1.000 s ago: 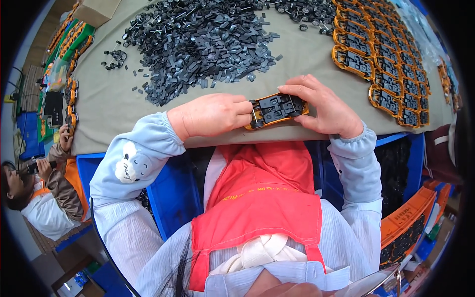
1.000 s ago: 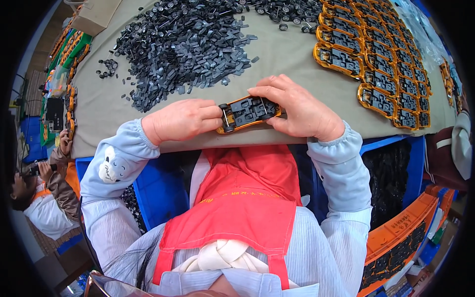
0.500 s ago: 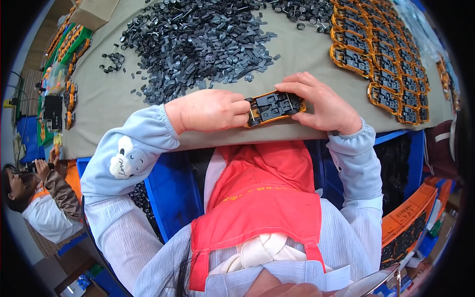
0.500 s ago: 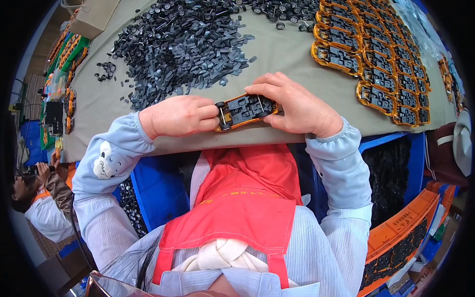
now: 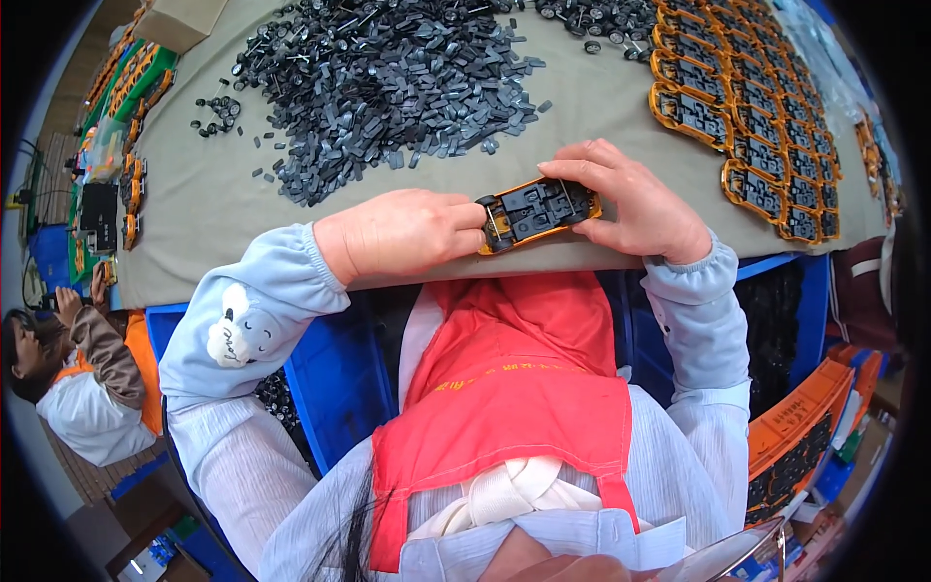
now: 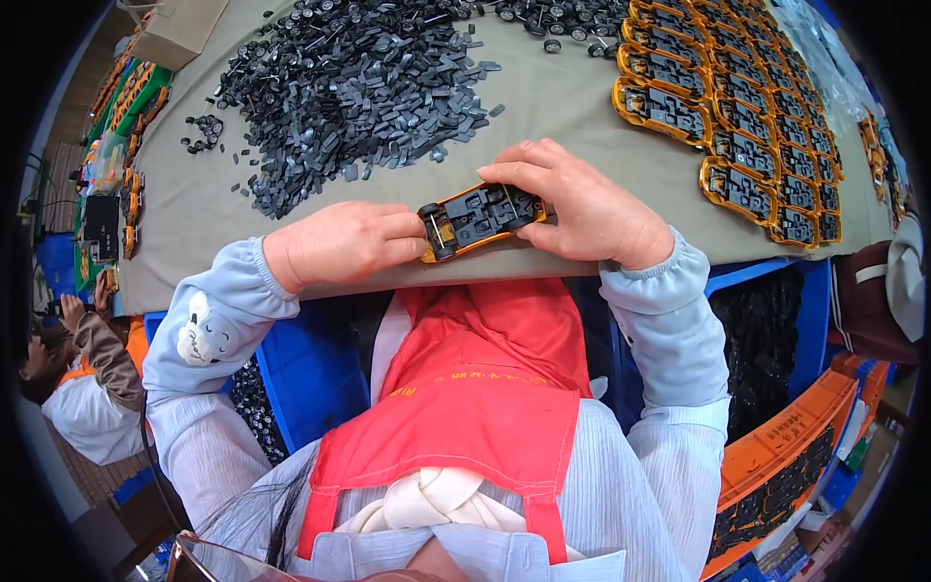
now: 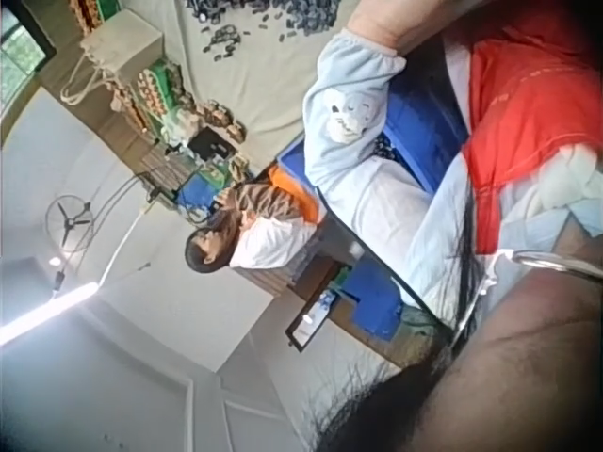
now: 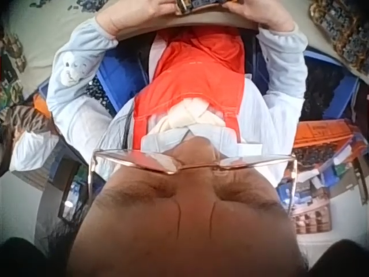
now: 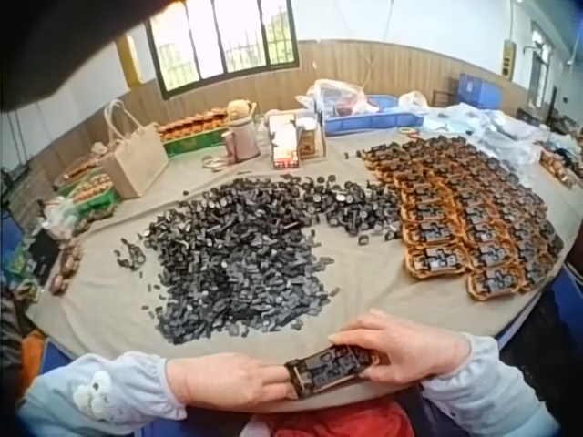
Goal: Manually assembling electronic components and chassis parts into toy cars on a production line.
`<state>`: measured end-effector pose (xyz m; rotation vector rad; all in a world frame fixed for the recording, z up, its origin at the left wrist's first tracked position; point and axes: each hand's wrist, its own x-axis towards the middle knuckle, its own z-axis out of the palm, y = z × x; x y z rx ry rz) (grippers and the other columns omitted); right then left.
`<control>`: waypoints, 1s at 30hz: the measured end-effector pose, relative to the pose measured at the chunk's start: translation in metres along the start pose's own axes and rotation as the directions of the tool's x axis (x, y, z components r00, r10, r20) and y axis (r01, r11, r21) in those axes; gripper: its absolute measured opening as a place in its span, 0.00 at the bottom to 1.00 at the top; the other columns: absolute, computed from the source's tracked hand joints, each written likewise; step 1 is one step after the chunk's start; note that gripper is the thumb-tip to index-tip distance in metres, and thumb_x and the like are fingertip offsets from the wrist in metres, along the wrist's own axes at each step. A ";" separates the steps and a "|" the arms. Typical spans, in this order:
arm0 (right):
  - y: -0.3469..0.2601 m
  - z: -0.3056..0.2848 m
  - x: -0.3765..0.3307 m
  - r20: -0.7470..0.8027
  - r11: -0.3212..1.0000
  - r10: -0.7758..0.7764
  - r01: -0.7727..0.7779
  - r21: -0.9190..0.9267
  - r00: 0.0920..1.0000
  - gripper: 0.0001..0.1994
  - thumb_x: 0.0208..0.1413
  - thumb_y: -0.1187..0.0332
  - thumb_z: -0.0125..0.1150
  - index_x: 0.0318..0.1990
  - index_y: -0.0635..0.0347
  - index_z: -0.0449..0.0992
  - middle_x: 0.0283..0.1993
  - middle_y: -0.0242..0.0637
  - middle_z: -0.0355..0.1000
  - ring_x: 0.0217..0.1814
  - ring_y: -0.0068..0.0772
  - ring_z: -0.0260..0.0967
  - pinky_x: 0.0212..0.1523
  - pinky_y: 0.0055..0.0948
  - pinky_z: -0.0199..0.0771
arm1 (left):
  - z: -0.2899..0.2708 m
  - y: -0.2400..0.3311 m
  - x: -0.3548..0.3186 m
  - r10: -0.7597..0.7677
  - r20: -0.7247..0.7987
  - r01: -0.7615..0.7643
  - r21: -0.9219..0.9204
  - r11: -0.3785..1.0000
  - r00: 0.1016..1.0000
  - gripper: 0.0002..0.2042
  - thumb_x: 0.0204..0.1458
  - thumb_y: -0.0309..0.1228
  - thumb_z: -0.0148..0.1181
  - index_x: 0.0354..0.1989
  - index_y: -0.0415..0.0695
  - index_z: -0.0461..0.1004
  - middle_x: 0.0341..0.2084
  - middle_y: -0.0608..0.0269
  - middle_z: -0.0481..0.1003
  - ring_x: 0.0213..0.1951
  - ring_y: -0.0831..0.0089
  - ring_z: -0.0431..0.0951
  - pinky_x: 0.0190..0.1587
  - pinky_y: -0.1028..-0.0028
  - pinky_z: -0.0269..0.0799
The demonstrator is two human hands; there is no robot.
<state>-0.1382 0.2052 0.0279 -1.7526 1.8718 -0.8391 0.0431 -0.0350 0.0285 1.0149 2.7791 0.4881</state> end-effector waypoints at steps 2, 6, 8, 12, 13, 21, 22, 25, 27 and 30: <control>0.000 -0.002 0.001 -0.001 1.000 0.006 -0.006 -0.004 1.000 0.36 0.39 0.78 0.70 0.62 0.58 0.70 0.60 0.46 0.67 0.63 0.50 0.64 0.63 0.39 0.67 | -0.002 -0.002 -0.001 -0.014 -0.007 0.014 -0.041 0.999 1.000 0.12 0.47 0.26 0.57 0.42 0.40 0.75 0.39 0.58 0.73 0.40 0.60 0.77 0.38 0.65 0.77; 0.000 0.001 -0.001 -0.006 1.000 0.008 -0.008 -0.012 1.000 0.36 0.39 0.78 0.70 0.62 0.58 0.70 0.60 0.46 0.67 0.63 0.50 0.64 0.63 0.39 0.67 | 0.008 -0.006 -0.004 0.022 -0.128 -0.041 -0.146 0.988 0.991 0.10 0.47 0.23 0.57 0.40 0.41 0.75 0.40 0.58 0.74 0.41 0.59 0.77 0.40 0.63 0.78; 0.000 0.001 -0.002 -0.006 1.000 0.018 -0.018 -0.006 1.000 0.36 0.39 0.78 0.70 0.62 0.58 0.70 0.60 0.46 0.67 0.63 0.50 0.64 0.64 0.39 0.67 | 0.015 -0.006 -0.012 -0.038 -0.265 -0.003 -0.155 0.988 0.963 0.12 0.45 0.22 0.58 0.41 0.41 0.75 0.40 0.58 0.74 0.42 0.59 0.77 0.41 0.64 0.78; -0.001 0.000 -0.002 -0.003 0.999 0.032 -0.032 0.005 0.999 0.36 0.39 0.78 0.70 0.62 0.58 0.70 0.60 0.46 0.67 0.63 0.50 0.64 0.64 0.39 0.67 | 0.022 -0.006 -0.014 -0.078 -0.354 0.028 -0.142 0.989 0.932 0.14 0.45 0.22 0.59 0.42 0.41 0.76 0.41 0.58 0.74 0.43 0.59 0.77 0.42 0.65 0.78; 0.000 0.000 -0.002 -0.008 1.000 0.030 -0.030 0.005 1.000 0.36 0.39 0.78 0.70 0.62 0.58 0.70 0.60 0.46 0.67 0.63 0.50 0.64 0.64 0.39 0.67 | 0.022 -0.006 -0.013 -0.083 -0.370 0.036 -0.132 0.991 0.925 0.14 0.45 0.22 0.59 0.42 0.41 0.76 0.41 0.58 0.74 0.43 0.59 0.77 0.42 0.65 0.78; -0.004 0.005 -0.004 -0.029 0.999 0.014 -0.015 -0.038 0.999 0.34 0.39 0.77 0.70 0.61 0.60 0.70 0.58 0.46 0.68 0.61 0.50 0.65 0.62 0.39 0.67 | 0.005 -0.003 -0.004 -0.015 -0.037 0.014 -0.030 0.999 0.999 0.17 0.46 0.22 0.59 0.47 0.41 0.76 0.45 0.56 0.75 0.45 0.57 0.78 0.44 0.65 0.78; -0.004 0.005 -0.004 -0.035 0.999 0.011 -0.013 -0.044 0.999 0.34 0.40 0.77 0.70 0.61 0.60 0.70 0.58 0.46 0.68 0.60 0.50 0.65 0.62 0.40 0.67 | 0.007 -0.003 -0.005 -0.014 -0.035 0.013 -0.029 0.999 0.999 0.17 0.46 0.22 0.59 0.47 0.41 0.76 0.45 0.56 0.75 0.45 0.57 0.78 0.44 0.65 0.78; -0.003 0.006 -0.002 -0.038 0.998 0.007 -0.009 -0.055 0.999 0.34 0.40 0.76 0.69 0.61 0.60 0.70 0.58 0.46 0.68 0.60 0.51 0.65 0.61 0.40 0.67 | 0.022 -0.007 -0.020 -0.125 -0.335 0.068 -0.177 0.982 0.934 0.16 0.47 0.21 0.61 0.47 0.41 0.75 0.45 0.56 0.74 0.46 0.57 0.77 0.44 0.66 0.77; -0.004 0.006 -0.004 -0.043 0.998 -0.005 0.002 -0.063 0.999 0.34 0.40 0.76 0.69 0.61 0.61 0.70 0.57 0.46 0.68 0.60 0.51 0.65 0.61 0.40 0.67 | 0.026 -0.004 -0.026 -0.182 -0.374 0.118 -0.188 0.975 0.910 0.16 0.47 0.21 0.61 0.47 0.41 0.75 0.45 0.55 0.74 0.46 0.57 0.77 0.44 0.66 0.77; -0.007 0.008 -0.007 -0.094 0.996 -0.004 -0.004 -0.084 0.996 0.30 0.41 0.75 0.66 0.58 0.61 0.71 0.56 0.43 0.69 0.57 0.50 0.66 0.59 0.40 0.70 | 0.029 0.004 -0.030 -0.294 -0.452 0.215 -0.219 0.952 0.842 0.17 0.47 0.20 0.62 0.48 0.41 0.75 0.45 0.54 0.74 0.45 0.57 0.77 0.44 0.66 0.76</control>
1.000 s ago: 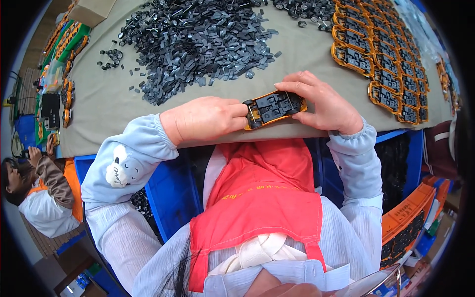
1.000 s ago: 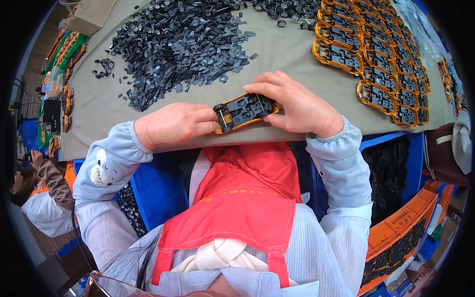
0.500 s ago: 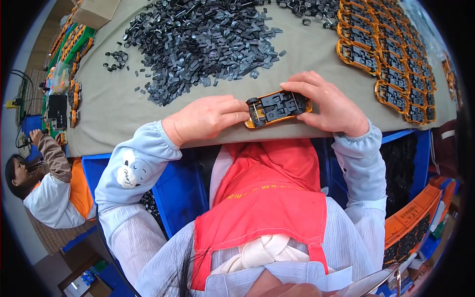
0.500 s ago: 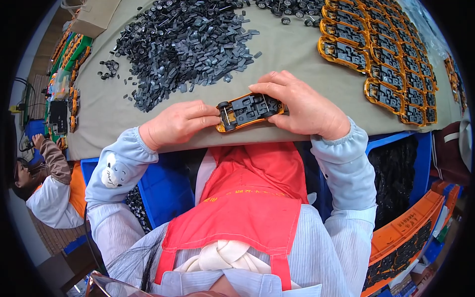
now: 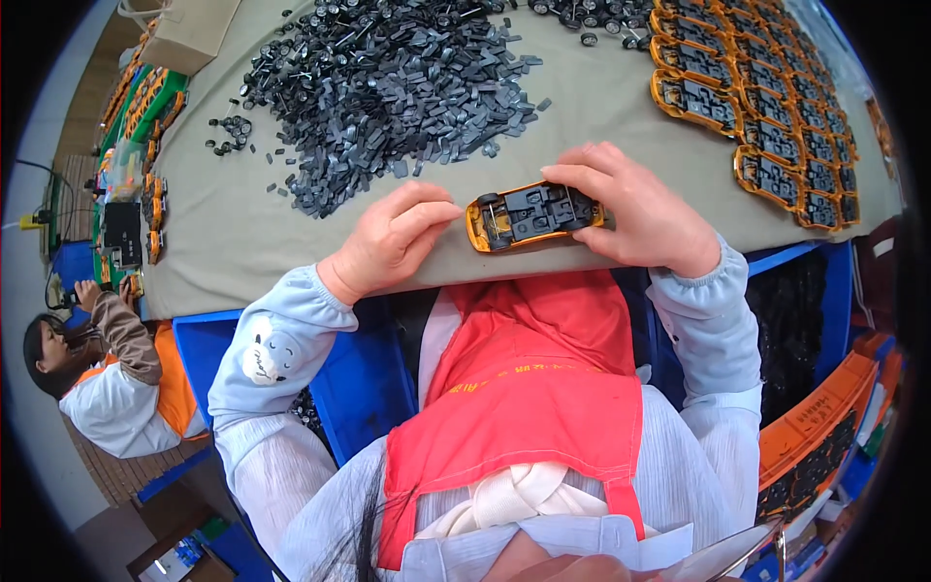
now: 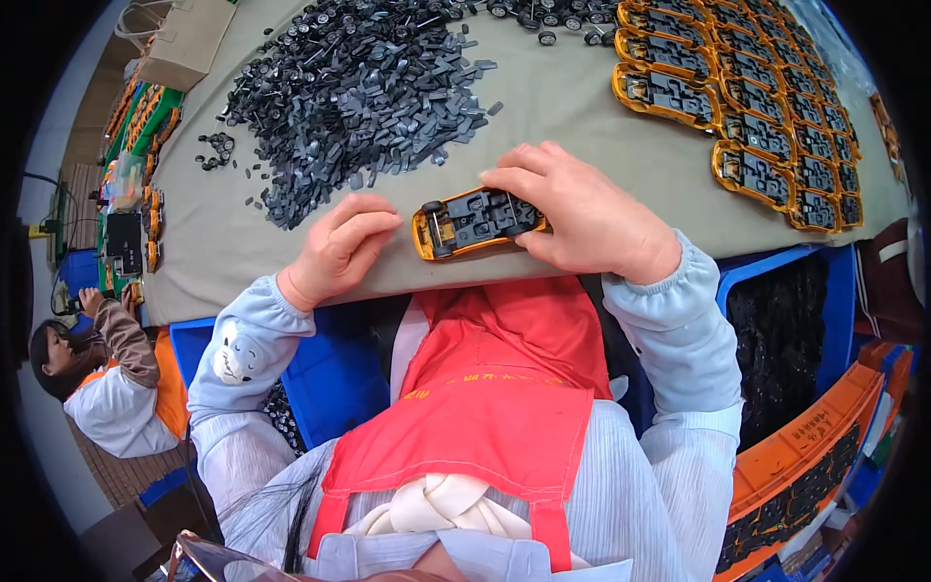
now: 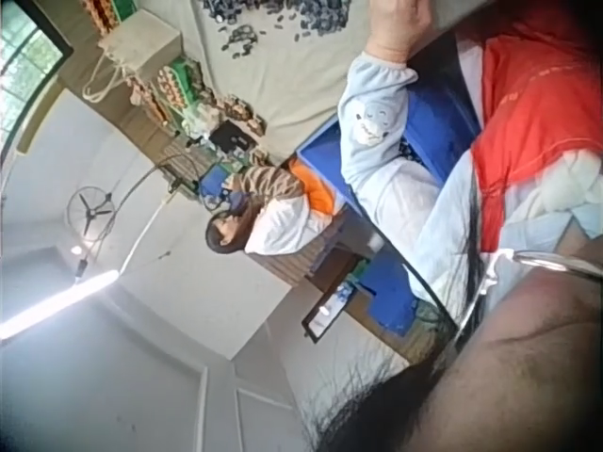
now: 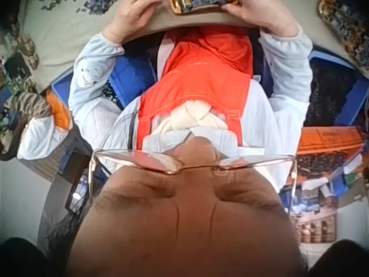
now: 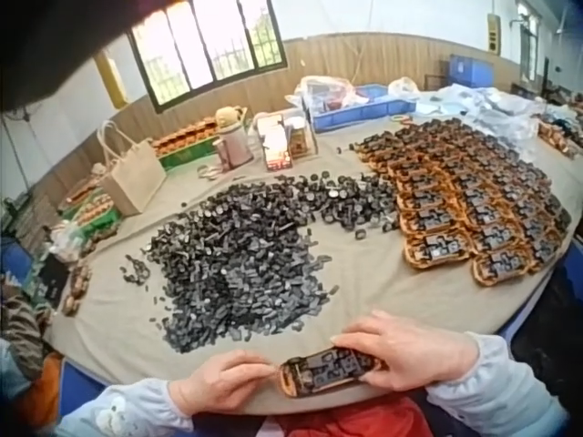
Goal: Manually assembling electronic components and chassis parts into toy cars on a production line.
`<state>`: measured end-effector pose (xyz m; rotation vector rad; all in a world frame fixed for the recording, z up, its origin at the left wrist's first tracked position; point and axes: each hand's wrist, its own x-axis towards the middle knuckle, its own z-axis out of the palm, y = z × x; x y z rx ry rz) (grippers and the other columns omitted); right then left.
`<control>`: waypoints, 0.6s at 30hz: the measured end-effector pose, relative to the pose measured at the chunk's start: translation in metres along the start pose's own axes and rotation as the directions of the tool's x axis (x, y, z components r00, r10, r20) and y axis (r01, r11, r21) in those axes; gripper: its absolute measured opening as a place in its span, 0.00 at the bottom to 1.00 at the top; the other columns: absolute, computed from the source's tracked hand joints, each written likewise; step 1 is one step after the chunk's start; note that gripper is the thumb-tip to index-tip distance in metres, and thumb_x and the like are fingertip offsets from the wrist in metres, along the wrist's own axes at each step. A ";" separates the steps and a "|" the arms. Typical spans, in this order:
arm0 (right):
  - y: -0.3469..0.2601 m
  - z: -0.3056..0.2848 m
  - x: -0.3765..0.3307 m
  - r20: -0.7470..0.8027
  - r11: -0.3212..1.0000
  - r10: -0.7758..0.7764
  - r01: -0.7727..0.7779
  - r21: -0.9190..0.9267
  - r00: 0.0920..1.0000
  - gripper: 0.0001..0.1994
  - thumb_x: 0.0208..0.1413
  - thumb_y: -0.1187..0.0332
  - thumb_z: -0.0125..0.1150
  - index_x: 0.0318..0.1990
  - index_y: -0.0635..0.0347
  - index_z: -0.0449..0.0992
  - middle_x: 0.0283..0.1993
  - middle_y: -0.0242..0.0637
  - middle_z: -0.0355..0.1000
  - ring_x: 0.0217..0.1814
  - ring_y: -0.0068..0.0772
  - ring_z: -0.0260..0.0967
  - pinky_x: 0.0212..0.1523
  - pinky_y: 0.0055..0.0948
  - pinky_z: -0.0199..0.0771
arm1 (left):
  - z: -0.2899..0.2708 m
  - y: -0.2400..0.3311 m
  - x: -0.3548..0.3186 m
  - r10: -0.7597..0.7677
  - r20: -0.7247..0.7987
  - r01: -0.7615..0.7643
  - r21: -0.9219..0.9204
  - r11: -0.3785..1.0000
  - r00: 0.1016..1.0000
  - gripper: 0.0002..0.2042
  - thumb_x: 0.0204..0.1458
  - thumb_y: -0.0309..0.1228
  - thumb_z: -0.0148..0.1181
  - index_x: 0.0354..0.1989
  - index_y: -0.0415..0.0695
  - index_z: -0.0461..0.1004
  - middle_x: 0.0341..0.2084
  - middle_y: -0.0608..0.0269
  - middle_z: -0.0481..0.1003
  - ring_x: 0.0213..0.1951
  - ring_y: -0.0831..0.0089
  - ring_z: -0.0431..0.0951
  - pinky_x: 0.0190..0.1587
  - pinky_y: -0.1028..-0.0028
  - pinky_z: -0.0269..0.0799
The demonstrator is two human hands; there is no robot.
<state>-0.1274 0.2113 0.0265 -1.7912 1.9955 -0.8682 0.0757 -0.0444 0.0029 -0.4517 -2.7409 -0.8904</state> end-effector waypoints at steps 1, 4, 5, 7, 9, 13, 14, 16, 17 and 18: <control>0.000 0.001 0.000 0.000 1.000 0.000 0.000 0.002 1.000 0.30 0.41 0.75 0.66 0.58 0.61 0.71 0.56 0.43 0.69 0.57 0.50 0.66 0.59 0.40 0.70 | 0.003 0.005 0.002 -0.046 -0.035 0.045 -0.024 0.999 0.998 0.16 0.48 0.20 0.63 0.47 0.41 0.75 0.45 0.54 0.74 0.45 0.57 0.77 0.44 0.66 0.76; 0.001 0.002 0.000 -0.019 1.000 -0.007 0.007 -0.010 1.000 0.30 0.41 0.75 0.66 0.58 0.61 0.71 0.55 0.43 0.69 0.57 0.50 0.66 0.59 0.40 0.70 | 0.010 0.013 0.008 -0.138 -0.100 0.131 -0.074 0.989 0.985 0.16 0.48 0.20 0.64 0.47 0.41 0.75 0.45 0.54 0.73 0.45 0.57 0.77 0.43 0.66 0.76; 0.000 0.002 0.000 -0.021 1.000 -0.008 0.007 -0.011 1.000 0.30 0.41 0.75 0.66 0.58 0.61 0.71 0.55 0.43 0.69 0.57 0.50 0.66 0.59 0.40 0.70 | 0.011 0.013 0.010 -0.066 -0.095 0.063 -0.038 0.997 0.993 0.15 0.48 0.19 0.63 0.46 0.40 0.75 0.45 0.54 0.74 0.43 0.58 0.77 0.42 0.68 0.76; 0.000 0.003 0.000 -0.025 1.000 -0.009 0.009 -0.013 1.000 0.30 0.41 0.75 0.66 0.58 0.61 0.71 0.55 0.43 0.69 0.57 0.50 0.66 0.58 0.40 0.70 | 0.012 0.013 0.014 0.074 -0.079 -0.072 0.027 0.997 0.994 0.15 0.48 0.17 0.62 0.46 0.40 0.77 0.44 0.55 0.74 0.40 0.60 0.77 0.41 0.71 0.76; 0.000 0.003 0.000 -0.025 1.000 -0.010 0.009 -0.014 1.000 0.30 0.41 0.75 0.66 0.58 0.61 0.71 0.55 0.42 0.70 0.57 0.50 0.66 0.58 0.40 0.70 | 0.005 0.009 0.018 0.117 0.027 -0.119 0.113 0.986 0.993 0.13 0.48 0.20 0.61 0.43 0.40 0.76 0.42 0.56 0.73 0.40 0.61 0.76 0.40 0.70 0.76; 0.000 0.000 0.001 0.053 0.999 0.037 -0.037 -0.001 0.998 0.34 0.39 0.75 0.69 0.61 0.60 0.69 0.58 0.47 0.67 0.60 0.52 0.65 0.62 0.41 0.67 | -0.014 0.007 0.041 0.189 0.324 -0.283 0.274 0.919 0.927 0.09 0.47 0.28 0.58 0.37 0.40 0.75 0.36 0.60 0.71 0.38 0.64 0.74 0.39 0.70 0.76; 0.000 0.000 0.001 0.053 0.999 0.035 -0.035 0.006 0.998 0.34 0.39 0.75 0.69 0.61 0.60 0.69 0.58 0.47 0.67 0.60 0.52 0.65 0.62 0.41 0.67 | -0.017 0.007 0.048 0.207 0.399 -0.333 0.278 0.901 0.893 0.08 0.47 0.28 0.57 0.35 0.41 0.74 0.34 0.61 0.70 0.37 0.65 0.73 0.38 0.70 0.76; 0.001 0.000 0.001 0.051 0.999 0.034 -0.035 0.019 0.998 0.35 0.39 0.76 0.69 0.61 0.60 0.69 0.58 0.47 0.68 0.60 0.52 0.65 0.62 0.41 0.67 | -0.016 0.004 0.054 0.222 0.473 -0.382 0.275 0.882 0.853 0.07 0.47 0.29 0.56 0.33 0.41 0.74 0.33 0.62 0.69 0.36 0.66 0.73 0.38 0.69 0.76; 0.001 0.000 0.002 0.053 0.999 0.036 -0.037 0.020 0.998 0.35 0.39 0.76 0.69 0.61 0.60 0.69 0.58 0.47 0.68 0.60 0.52 0.65 0.62 0.41 0.67 | -0.014 0.002 0.055 0.248 0.469 -0.397 0.252 0.882 0.848 0.06 0.47 0.29 0.56 0.32 0.42 0.73 0.32 0.62 0.69 0.36 0.66 0.73 0.37 0.69 0.76; 0.001 0.000 0.001 0.050 0.999 0.035 -0.036 0.024 0.998 0.35 0.39 0.76 0.69 0.61 0.60 0.69 0.58 0.47 0.68 0.60 0.52 0.64 0.62 0.41 0.67 | -0.013 0.000 0.057 0.274 0.465 -0.413 0.229 0.881 0.842 0.06 0.47 0.29 0.57 0.31 0.42 0.73 0.31 0.62 0.68 0.36 0.66 0.73 0.37 0.69 0.76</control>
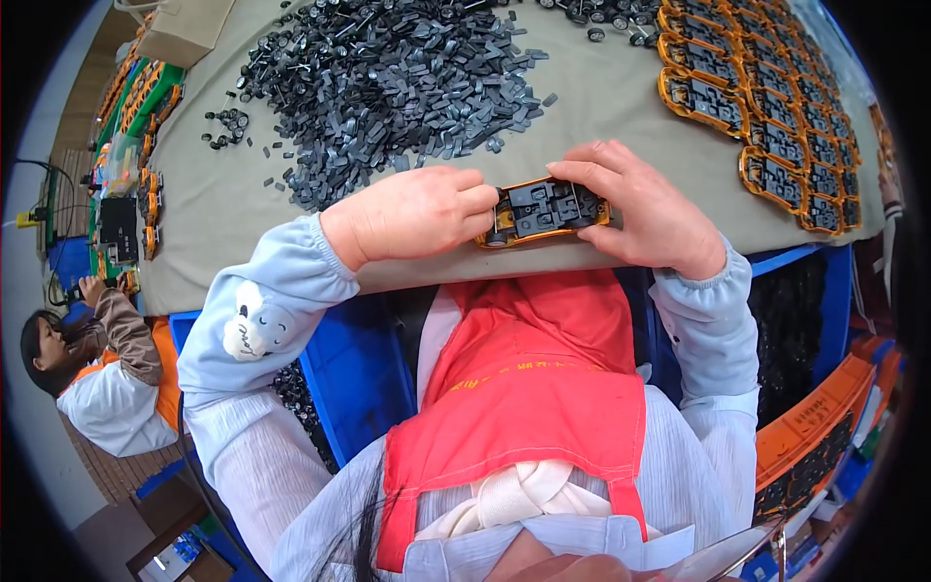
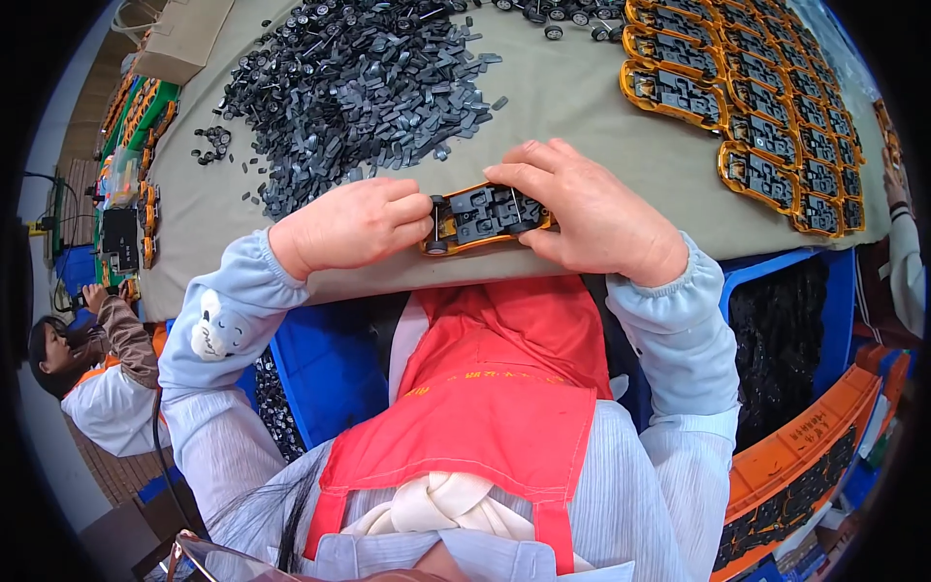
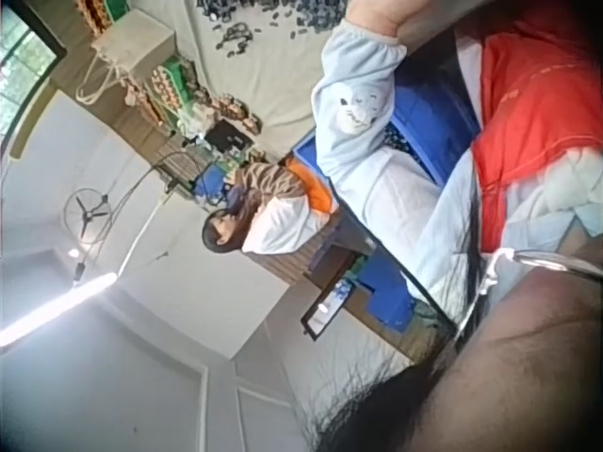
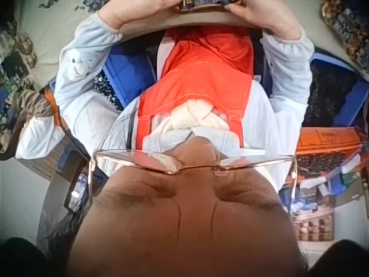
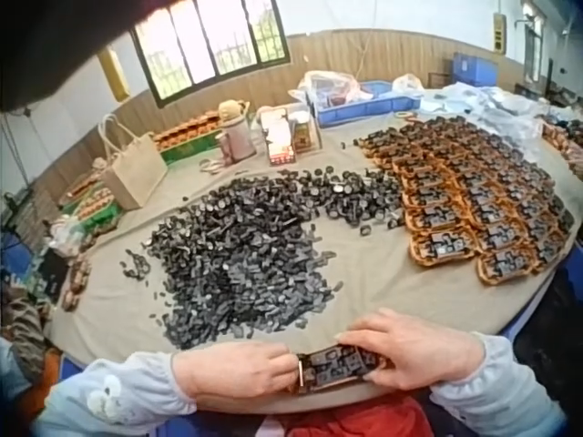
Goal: Manually assembling electronic components and chassis parts into toy cars on a production line.
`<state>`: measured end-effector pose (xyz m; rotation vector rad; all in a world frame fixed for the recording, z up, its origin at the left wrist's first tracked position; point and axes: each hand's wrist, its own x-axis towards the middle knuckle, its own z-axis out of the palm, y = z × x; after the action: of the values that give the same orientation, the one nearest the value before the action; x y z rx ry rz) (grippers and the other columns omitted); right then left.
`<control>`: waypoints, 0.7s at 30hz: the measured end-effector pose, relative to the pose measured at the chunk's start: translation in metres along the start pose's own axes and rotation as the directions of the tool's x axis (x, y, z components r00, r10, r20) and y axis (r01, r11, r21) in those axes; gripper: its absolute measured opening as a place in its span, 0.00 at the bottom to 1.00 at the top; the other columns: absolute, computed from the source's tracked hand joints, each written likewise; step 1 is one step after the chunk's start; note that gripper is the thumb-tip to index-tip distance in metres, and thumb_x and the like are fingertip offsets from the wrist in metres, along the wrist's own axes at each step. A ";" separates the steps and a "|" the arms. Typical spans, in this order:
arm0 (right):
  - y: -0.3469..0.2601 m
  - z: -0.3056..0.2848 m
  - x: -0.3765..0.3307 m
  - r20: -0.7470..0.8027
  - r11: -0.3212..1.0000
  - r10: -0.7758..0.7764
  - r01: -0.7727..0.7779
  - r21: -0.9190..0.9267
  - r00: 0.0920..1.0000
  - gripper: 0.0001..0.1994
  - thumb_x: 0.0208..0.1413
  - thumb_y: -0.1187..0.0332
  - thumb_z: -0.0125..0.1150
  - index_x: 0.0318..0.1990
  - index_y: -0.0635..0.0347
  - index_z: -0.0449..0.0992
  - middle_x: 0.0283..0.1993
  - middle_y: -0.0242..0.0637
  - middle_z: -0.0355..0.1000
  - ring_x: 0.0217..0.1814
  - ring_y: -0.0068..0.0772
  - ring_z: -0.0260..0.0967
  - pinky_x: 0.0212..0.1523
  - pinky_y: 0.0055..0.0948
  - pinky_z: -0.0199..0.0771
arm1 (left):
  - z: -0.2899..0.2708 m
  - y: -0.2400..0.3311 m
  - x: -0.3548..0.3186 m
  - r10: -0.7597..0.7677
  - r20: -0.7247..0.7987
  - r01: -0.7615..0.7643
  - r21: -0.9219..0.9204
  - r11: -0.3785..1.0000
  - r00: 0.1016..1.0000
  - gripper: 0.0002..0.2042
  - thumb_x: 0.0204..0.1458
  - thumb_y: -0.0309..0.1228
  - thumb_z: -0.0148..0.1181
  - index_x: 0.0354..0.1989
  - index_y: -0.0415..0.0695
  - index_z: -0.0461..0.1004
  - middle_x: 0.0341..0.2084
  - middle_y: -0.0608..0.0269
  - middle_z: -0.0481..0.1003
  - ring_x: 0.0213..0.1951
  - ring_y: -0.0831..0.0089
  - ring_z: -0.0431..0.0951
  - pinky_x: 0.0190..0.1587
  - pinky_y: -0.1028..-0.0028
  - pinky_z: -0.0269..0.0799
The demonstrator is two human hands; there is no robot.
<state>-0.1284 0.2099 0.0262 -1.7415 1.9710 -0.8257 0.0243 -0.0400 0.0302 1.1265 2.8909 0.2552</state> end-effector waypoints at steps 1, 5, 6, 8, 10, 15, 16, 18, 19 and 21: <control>0.000 0.000 0.000 -0.003 1.000 -0.001 0.001 0.004 1.000 0.35 0.38 0.76 0.69 0.61 0.60 0.69 0.58 0.47 0.68 0.60 0.51 0.64 0.62 0.41 0.67 | 0.001 -0.001 0.001 0.024 -0.011 -0.024 -0.013 1.000 1.000 0.05 0.46 0.29 0.57 0.30 0.42 0.72 0.31 0.63 0.68 0.36 0.66 0.73 0.37 0.69 0.76; 0.001 0.000 0.000 -0.012 1.000 -0.005 0.005 0.012 1.000 0.35 0.38 0.76 0.69 0.61 0.60 0.69 0.58 0.46 0.68 0.60 0.51 0.64 0.62 0.40 0.67 | 0.009 -0.002 -0.004 0.016 -0.061 -0.016 -0.003 1.000 0.998 0.05 0.46 0.30 0.57 0.31 0.43 0.73 0.31 0.63 0.68 0.36 0.67 0.73 0.38 0.70 0.76; 0.001 0.001 -0.001 -0.013 1.000 -0.010 0.010 0.012 1.000 0.35 0.38 0.76 0.69 0.61 0.61 0.69 0.58 0.46 0.68 0.60 0.51 0.64 0.62 0.40 0.67 | 0.009 -0.002 -0.004 0.019 -0.059 -0.019 -0.006 1.000 0.998 0.05 0.46 0.30 0.57 0.31 0.43 0.73 0.31 0.63 0.68 0.36 0.67 0.73 0.38 0.70 0.76; 0.002 0.000 0.000 -0.012 1.000 -0.007 0.007 0.011 1.000 0.35 0.38 0.76 0.69 0.61 0.61 0.69 0.58 0.46 0.68 0.60 0.51 0.64 0.62 0.40 0.67 | 0.009 -0.004 -0.005 0.042 -0.076 -0.040 0.030 0.999 0.996 0.05 0.46 0.30 0.57 0.30 0.44 0.73 0.32 0.64 0.68 0.36 0.67 0.73 0.38 0.71 0.76; 0.002 0.000 0.001 -0.005 1.000 -0.009 0.009 0.001 1.000 0.35 0.38 0.76 0.69 0.61 0.61 0.69 0.58 0.46 0.68 0.60 0.51 0.64 0.61 0.40 0.67 | 0.007 -0.005 -0.007 0.052 -0.084 -0.048 0.050 0.998 0.995 0.05 0.46 0.30 0.58 0.30 0.44 0.72 0.32 0.64 0.69 0.36 0.68 0.73 0.38 0.71 0.76; 0.002 0.005 0.004 -0.022 0.999 -0.029 0.029 0.017 0.999 0.35 0.38 0.76 0.69 0.61 0.61 0.70 0.58 0.46 0.68 0.59 0.51 0.65 0.61 0.41 0.68 | 0.000 -0.009 -0.013 0.123 -0.013 -0.121 0.107 0.987 0.992 0.07 0.46 0.28 0.58 0.34 0.43 0.74 0.36 0.64 0.70 0.37 0.68 0.73 0.39 0.71 0.76; 0.002 0.005 0.005 -0.029 0.999 -0.032 0.032 0.008 0.999 0.35 0.38 0.76 0.69 0.61 0.61 0.70 0.58 0.46 0.68 0.59 0.51 0.65 0.61 0.41 0.68 | -0.001 -0.010 -0.014 0.120 -0.007 -0.118 0.097 0.988 0.993 0.09 0.46 0.27 0.58 0.37 0.42 0.75 0.38 0.62 0.70 0.38 0.67 0.73 0.39 0.70 0.76; 0.002 0.006 0.006 -0.045 0.999 -0.037 0.036 -0.010 0.998 0.35 0.38 0.76 0.69 0.61 0.61 0.70 0.58 0.46 0.68 0.59 0.51 0.65 0.60 0.41 0.68 | -0.003 -0.011 -0.018 0.116 0.002 -0.116 0.088 0.989 0.993 0.12 0.45 0.25 0.59 0.40 0.40 0.76 0.41 0.61 0.71 0.40 0.66 0.74 0.40 0.69 0.76; 0.002 0.006 0.007 -0.049 0.999 -0.038 0.038 -0.007 0.998 0.35 0.38 0.76 0.69 0.61 0.61 0.70 0.58 0.46 0.68 0.59 0.51 0.65 0.60 0.41 0.68 | -0.002 -0.011 -0.019 0.090 -0.002 -0.089 0.079 0.993 0.996 0.13 0.45 0.25 0.59 0.41 0.40 0.76 0.41 0.61 0.72 0.41 0.65 0.74 0.40 0.69 0.76; 0.000 0.004 0.007 -0.033 1.000 -0.019 0.019 -0.002 0.999 0.35 0.38 0.76 0.69 0.61 0.61 0.70 0.58 0.46 0.68 0.59 0.51 0.65 0.60 0.41 0.68 | 0.000 -0.011 -0.024 0.037 -0.009 -0.037 0.060 0.998 0.999 0.15 0.44 0.25 0.59 0.43 0.39 0.77 0.43 0.60 0.73 0.42 0.64 0.75 0.41 0.68 0.77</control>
<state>-0.1270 0.2026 0.0238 -1.7610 1.9797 -0.8648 0.0346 -0.0638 0.0274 1.1924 2.9070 0.1773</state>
